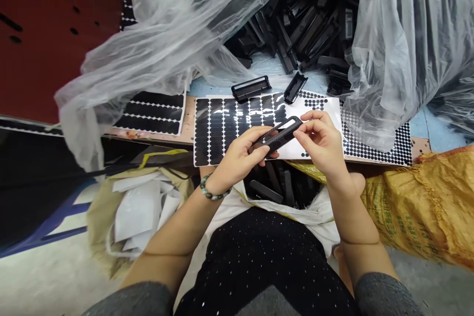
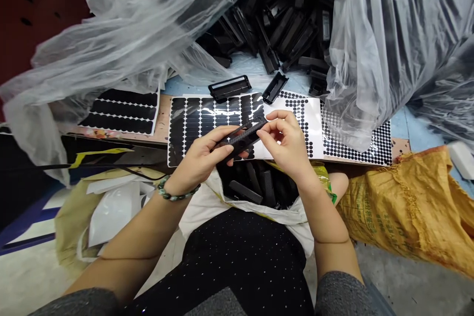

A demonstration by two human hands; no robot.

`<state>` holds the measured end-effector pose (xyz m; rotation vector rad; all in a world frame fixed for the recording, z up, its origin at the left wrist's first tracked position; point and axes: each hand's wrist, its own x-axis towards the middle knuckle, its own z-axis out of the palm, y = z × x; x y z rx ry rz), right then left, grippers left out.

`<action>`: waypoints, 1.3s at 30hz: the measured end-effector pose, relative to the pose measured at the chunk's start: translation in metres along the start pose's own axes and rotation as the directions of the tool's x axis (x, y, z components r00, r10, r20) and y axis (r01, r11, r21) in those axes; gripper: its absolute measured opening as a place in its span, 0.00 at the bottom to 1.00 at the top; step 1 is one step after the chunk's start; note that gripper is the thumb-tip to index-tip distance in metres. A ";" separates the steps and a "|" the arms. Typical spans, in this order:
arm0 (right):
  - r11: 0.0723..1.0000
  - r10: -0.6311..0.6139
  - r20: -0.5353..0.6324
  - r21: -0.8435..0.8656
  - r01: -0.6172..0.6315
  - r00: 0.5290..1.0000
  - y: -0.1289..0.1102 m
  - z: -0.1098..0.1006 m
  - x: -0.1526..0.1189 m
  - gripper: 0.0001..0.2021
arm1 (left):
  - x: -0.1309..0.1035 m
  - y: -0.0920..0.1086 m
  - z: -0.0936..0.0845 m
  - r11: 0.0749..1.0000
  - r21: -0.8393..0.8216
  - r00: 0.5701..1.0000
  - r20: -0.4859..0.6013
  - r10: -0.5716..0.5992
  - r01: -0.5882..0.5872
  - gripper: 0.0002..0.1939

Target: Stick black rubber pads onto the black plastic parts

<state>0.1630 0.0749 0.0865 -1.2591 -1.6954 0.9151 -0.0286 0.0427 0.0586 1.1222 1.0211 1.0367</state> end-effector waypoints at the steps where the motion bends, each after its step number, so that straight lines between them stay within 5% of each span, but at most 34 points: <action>1: 1.000 -0.017 -0.014 -0.018 0.016 1.000 0.000 0.001 -0.001 0.05 | -0.001 0.000 0.000 1.000 0.004 1.000 0.006 0.013 -0.013 0.17; 8: 0.969 -0.156 -0.185 -0.218 0.115 0.970 0.004 0.010 -0.014 0.04 | -0.008 -0.017 0.008 0.995 -0.075 0.997 -0.038 0.063 -0.066 0.18; 13: 1.000 0.001 -0.214 -0.012 -0.003 0.977 0.017 0.017 -0.017 0.35 | -0.012 -0.027 0.013 0.986 -0.164 0.997 -0.073 0.026 -0.038 0.17; 19: 0.969 0.159 -0.056 0.199 -0.145 0.986 0.028 0.019 -0.021 0.20 | -0.009 -0.035 0.005 0.998 -0.025 0.998 -0.008 0.063 -0.063 0.19; 24: 0.997 0.077 -0.073 -0.011 -0.078 0.994 0.037 0.012 -0.029 0.15 | -0.002 -0.045 0.002 0.982 -0.186 0.998 -0.058 0.012 -0.022 0.25; 28: 0.994 -0.037 -0.165 -0.110 0.019 0.986 0.041 0.019 -0.029 0.06 | 0.002 -0.045 0.014 0.975 -0.206 0.991 0.117 -0.063 0.087 0.27; 30: 0.977 -0.140 -0.228 -0.191 0.097 0.964 0.041 0.022 -0.028 0.06 | 0.011 -0.043 0.015 0.995 -0.090 0.991 0.134 -0.024 0.036 0.28; 32: 0.963 -0.201 -0.284 -0.234 0.135 0.938 0.041 0.024 -0.028 0.06 | 0.031 -0.043 0.005 0.982 0.136 0.992 0.018 0.128 -0.129 0.28; 34: 0.969 -0.190 -0.318 -0.214 0.125 0.929 0.041 0.024 -0.028 0.06 | 0.061 -0.043 -0.012 0.863 0.443 0.932 -0.139 0.334 -0.242 0.25; 36: 0.980 -0.155 -0.327 -0.168 0.104 0.932 0.041 0.022 -0.030 0.05 | 0.095 -0.044 -0.031 0.707 0.691 0.896 -0.207 0.392 -0.150 0.18; 39: 0.987 -0.135 -0.306 -0.126 0.100 0.942 0.041 0.018 -0.032 0.04 | 0.135 -0.043 -0.053 0.539 0.841 0.939 -0.224 0.259 0.052 0.11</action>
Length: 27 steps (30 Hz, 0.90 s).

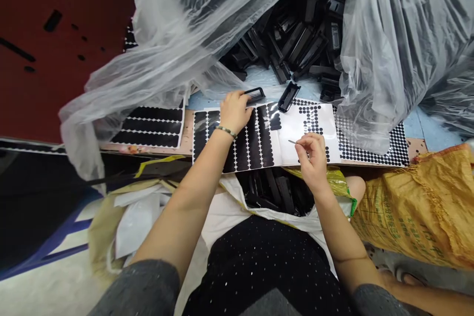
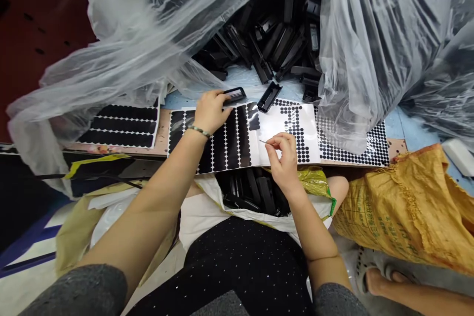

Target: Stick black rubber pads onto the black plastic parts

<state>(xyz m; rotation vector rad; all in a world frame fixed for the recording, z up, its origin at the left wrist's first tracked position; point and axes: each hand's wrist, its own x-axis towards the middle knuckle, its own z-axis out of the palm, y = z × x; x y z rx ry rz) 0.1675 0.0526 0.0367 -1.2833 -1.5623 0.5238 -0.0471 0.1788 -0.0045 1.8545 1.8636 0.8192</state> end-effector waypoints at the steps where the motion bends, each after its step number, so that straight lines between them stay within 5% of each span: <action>1: 1.000 0.009 0.015 0.011 -0.009 1.000 0.000 -0.002 0.000 0.04 | 0.008 -0.002 -0.001 1.000 0.013 1.000 0.004 -0.016 0.016 0.09; 4: 0.992 0.102 0.067 0.070 -0.107 0.993 0.000 -0.006 0.001 0.04 | 0.008 0.000 -0.006 0.976 -0.218 0.992 -0.125 -0.025 -0.002 0.02; 6: 0.969 0.193 0.079 0.144 -0.203 0.978 0.000 -0.007 0.003 0.04 | -0.008 0.009 -0.010 0.857 -0.515 0.990 -0.118 -0.083 0.010 0.05; 8: 0.929 0.263 0.104 0.242 -0.280 0.959 -0.001 -0.007 0.006 0.10 | -0.033 0.022 -0.014 0.623 -0.769 0.989 0.092 -0.113 0.142 0.12; 10: 0.887 0.297 0.152 0.322 -0.331 0.943 -0.002 -0.007 0.009 0.23 | -0.060 0.035 -0.016 0.391 -0.860 0.939 0.341 -0.040 0.329 0.15; 13: 0.852 0.325 0.207 0.360 -0.380 0.923 -0.007 -0.009 0.011 0.32 | -0.095 0.049 -0.015 0.224 -0.870 0.883 0.464 0.074 0.438 0.19; 18: 0.822 0.370 0.257 0.357 -0.443 0.893 -0.019 -0.017 0.008 0.28 | -0.126 0.054 -0.010 0.146 -0.920 0.929 0.370 0.024 0.363 0.24; 27: 0.833 0.377 0.270 0.320 -0.452 0.886 -0.031 -0.021 0.004 0.25 | -0.135 0.059 -0.014 0.178 -0.926 0.936 0.348 0.052 0.334 0.24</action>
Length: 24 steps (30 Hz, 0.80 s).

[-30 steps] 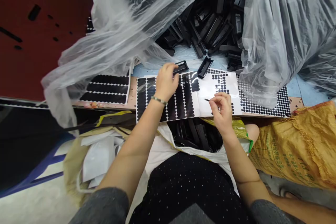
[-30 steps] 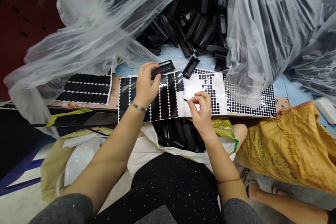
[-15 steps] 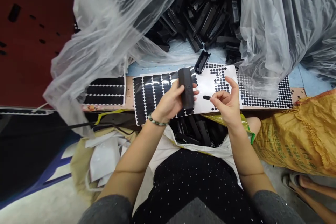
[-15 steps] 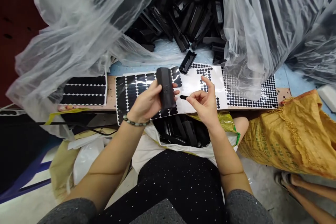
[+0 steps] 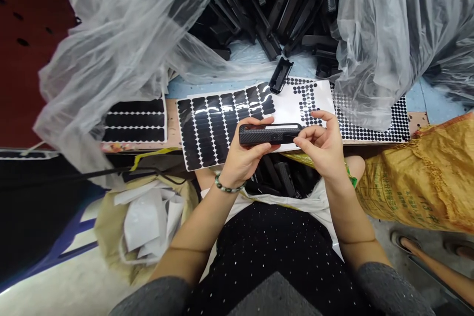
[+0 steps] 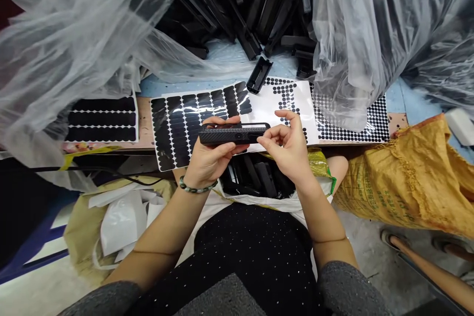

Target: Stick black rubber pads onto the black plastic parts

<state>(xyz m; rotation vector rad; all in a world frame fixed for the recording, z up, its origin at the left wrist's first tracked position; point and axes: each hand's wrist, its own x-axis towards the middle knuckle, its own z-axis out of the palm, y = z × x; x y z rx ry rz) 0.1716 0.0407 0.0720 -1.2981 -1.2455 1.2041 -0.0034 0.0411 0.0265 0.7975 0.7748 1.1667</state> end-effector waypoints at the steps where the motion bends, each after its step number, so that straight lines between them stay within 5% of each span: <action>1: 1.000 0.001 -0.001 -0.005 -0.001 1.000 0.000 0.000 0.000 0.25 | 0.000 0.001 0.000 1.000 0.009 1.000 0.005 0.003 -0.003 0.24; 17: 1.000 0.011 -0.007 -0.021 -0.012 1.000 0.000 -0.002 -0.001 0.23 | -0.002 0.005 0.003 0.997 0.045 0.998 0.038 0.057 -0.058 0.22; 24: 0.960 -0.091 -0.116 -0.274 0.056 0.989 0.001 0.004 -0.009 0.22 | -0.009 -0.004 0.009 0.981 0.095 0.985 0.001 0.170 -0.169 0.21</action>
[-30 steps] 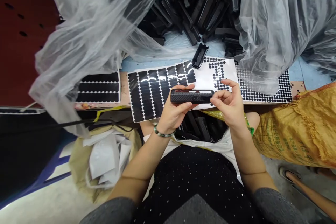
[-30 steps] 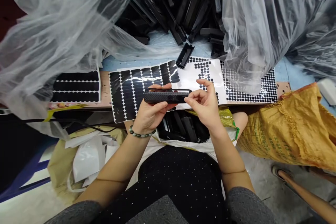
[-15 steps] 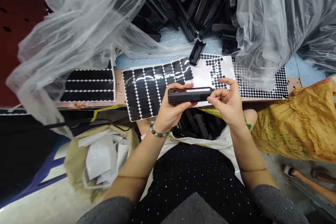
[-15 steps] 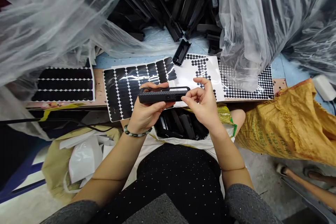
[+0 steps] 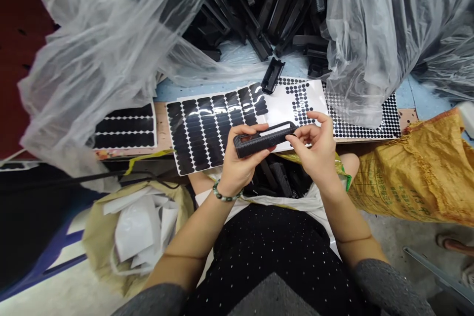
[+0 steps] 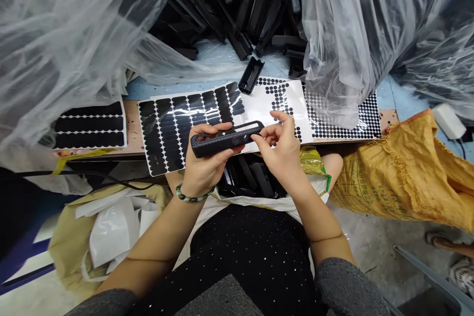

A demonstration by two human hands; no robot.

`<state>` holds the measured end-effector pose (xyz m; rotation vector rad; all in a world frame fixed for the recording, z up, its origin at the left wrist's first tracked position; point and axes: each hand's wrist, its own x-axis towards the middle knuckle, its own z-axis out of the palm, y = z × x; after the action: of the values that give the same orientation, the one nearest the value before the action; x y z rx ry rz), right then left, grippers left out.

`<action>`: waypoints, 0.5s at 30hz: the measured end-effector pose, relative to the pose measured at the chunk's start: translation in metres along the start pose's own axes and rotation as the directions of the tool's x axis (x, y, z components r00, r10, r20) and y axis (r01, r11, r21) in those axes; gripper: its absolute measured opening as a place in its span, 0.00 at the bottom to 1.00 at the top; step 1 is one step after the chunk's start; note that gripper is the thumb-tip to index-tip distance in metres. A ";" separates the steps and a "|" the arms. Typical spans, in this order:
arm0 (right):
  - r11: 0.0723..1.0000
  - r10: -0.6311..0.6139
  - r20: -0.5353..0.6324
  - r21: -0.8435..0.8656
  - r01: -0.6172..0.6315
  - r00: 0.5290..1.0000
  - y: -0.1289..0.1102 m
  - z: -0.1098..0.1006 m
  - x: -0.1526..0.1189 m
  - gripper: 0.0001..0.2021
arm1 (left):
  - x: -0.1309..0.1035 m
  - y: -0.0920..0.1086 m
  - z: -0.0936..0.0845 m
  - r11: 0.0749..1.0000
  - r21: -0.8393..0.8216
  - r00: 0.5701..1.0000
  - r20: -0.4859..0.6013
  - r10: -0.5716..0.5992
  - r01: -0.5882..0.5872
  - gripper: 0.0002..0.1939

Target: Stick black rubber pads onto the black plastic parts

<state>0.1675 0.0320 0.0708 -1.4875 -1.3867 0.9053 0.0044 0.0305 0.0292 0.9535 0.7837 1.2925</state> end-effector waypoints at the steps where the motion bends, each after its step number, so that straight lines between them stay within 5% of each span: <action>1: 0.999 -0.026 -0.031 -0.048 0.025 0.999 0.002 0.002 -0.001 0.23 | -0.002 -0.002 0.001 1.000 0.005 1.000 -0.015 0.020 -0.020 0.20; 5: 0.990 -0.095 -0.101 -0.110 0.084 0.990 0.017 0.009 0.000 0.35 | -0.007 -0.012 0.006 0.999 -0.022 0.996 -0.085 0.028 -0.030 0.19; 8: 0.995 -0.065 0.024 0.074 0.063 0.998 0.028 0.009 0.005 0.32 | -0.010 -0.013 0.003 0.998 -0.052 0.997 -0.073 -0.033 0.030 0.19; 12: 0.980 -0.065 0.168 0.196 0.031 0.984 0.025 -0.001 0.013 0.19 | -0.004 0.002 -0.012 0.974 -0.089 0.973 0.123 -0.196 0.207 0.22; 15: 0.989 -0.105 0.293 0.135 0.068 0.950 0.013 -0.010 0.014 0.16 | 0.009 0.017 -0.019 0.948 0.055 0.918 0.238 -0.317 0.313 0.22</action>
<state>0.1828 0.0451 0.0624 -1.2214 -1.5694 1.1749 -0.0190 0.0421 0.0365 0.9341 0.7213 0.8704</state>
